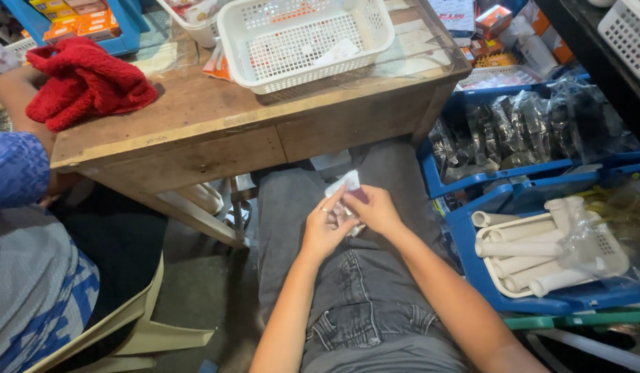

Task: The person sits at a wooden table and repeatedly wipes a small rectangular package with a maroon cloth. They hold the package in one hand and rub the cloth over its surface, occasionally repositioning the package and cloth. The person briefly touches their face before resuming the wiping action.

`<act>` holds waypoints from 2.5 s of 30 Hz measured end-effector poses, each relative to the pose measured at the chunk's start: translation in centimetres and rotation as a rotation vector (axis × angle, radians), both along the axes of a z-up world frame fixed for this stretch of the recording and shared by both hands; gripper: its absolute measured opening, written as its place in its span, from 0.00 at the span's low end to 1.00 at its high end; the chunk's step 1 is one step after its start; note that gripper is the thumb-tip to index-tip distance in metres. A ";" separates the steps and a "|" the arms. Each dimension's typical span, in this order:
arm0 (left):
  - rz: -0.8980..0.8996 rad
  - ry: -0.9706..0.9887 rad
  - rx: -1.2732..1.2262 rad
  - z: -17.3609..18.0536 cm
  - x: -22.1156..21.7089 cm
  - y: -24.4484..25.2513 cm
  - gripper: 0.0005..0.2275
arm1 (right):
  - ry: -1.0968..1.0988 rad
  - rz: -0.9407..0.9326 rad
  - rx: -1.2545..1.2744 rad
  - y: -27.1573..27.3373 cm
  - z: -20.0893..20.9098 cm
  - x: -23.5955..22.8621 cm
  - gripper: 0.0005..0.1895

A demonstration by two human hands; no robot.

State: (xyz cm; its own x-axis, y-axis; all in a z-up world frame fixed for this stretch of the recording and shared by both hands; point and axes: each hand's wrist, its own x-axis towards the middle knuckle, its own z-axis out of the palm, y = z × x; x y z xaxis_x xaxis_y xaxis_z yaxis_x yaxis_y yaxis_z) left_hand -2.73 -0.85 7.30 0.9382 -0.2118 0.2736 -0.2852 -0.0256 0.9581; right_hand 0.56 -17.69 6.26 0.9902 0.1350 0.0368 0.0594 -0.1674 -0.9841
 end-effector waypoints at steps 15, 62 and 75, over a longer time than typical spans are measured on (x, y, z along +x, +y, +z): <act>0.120 -0.063 -0.159 -1.4 0.9 0.8 0.34 | 0.061 0.146 0.197 -0.5 -0.5 0.6 0.12; 0.294 -0.078 -0.232 -4.1 2.2 0.3 0.24 | -0.020 0.077 0.086 -1.4 -2.1 0.6 0.10; 0.236 -0.024 -0.329 -5.7 3.3 0.6 0.20 | 0.008 0.082 0.059 -1.1 -3.3 0.9 0.09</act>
State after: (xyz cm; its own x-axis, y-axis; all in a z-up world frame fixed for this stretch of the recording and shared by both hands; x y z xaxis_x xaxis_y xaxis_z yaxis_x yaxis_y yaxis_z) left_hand 0.61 -0.22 1.61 0.9432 0.1107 0.3132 -0.3304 0.2138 0.9193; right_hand 1.49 -18.76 2.98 0.9762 0.2134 0.0391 0.0625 -0.1037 -0.9926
